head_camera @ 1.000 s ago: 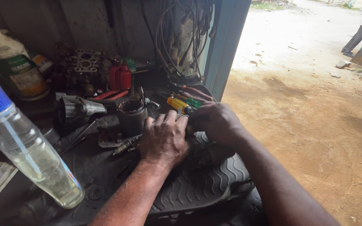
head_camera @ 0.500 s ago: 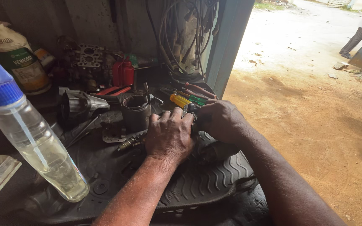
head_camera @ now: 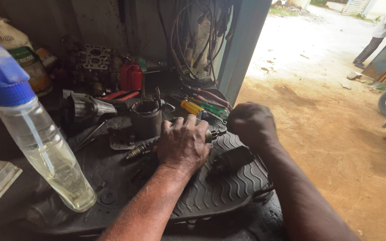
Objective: The person cleans and reassembles a starter motor armature and solenoid assembly by hand using a cleaning spray and a cloth.
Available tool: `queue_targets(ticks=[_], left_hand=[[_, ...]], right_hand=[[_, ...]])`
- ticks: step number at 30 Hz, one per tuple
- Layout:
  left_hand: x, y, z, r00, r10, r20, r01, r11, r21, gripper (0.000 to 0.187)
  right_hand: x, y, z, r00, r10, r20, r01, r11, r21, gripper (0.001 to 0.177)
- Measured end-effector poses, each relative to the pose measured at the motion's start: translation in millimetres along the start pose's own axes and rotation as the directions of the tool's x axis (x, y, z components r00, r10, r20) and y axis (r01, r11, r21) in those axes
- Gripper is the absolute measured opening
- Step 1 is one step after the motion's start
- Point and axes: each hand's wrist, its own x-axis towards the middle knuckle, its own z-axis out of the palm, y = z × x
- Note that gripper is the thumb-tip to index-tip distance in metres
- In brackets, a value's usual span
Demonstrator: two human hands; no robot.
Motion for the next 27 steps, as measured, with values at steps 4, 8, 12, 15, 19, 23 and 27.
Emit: queue_targets(ticks=[4, 8, 12, 15, 19, 23, 27], left_hand=[[0, 2, 5, 1.000, -0.015, 0.011, 0.015, 1.000, 0.025, 0.031], [-1, -4, 16, 0.998, 0.022, -0.060, -0.016, 0.994, 0.108, 0.016], [0, -4, 15, 0.995, 0.039, -0.094, -0.032, 0.997, 0.071, 0.016], [0, 0, 6, 1.000, -0.002, 0.010, 0.002, 0.999, 0.036, 0.042], [0, 4, 1, 0.995, -0.043, 0.089, 0.041, 0.999, 0.027, 0.041], [1, -2, 7, 1.000, -0.021, 0.021, 0.020, 0.999, 0.051, 0.037], [1, -3, 13, 0.999, 0.003, -0.042, -0.001, 0.999, 0.053, 0.022]], right_hand=[[6, 11, 6, 0.989, -0.116, 0.096, 0.109, 0.991, 0.077, 0.013], [6, 0, 19, 0.869, -0.434, 0.236, 0.474, 0.868, -0.148, 0.016], [1, -10, 13, 0.941, -0.255, 0.223, 0.310, 0.914, -0.261, 0.017], [10, -7, 11, 0.959, 0.006, 0.282, 0.181, 0.754, -0.631, 0.014], [4, 19, -10, 0.999, 0.025, -0.032, -0.032, 0.963, -0.268, 0.014], [3, 18, 2, 0.995, 0.033, 0.097, -0.053, 0.976, 0.213, 0.014], [9, 13, 18, 0.940, -0.236, 0.247, 0.245, 0.969, -0.007, 0.020]])
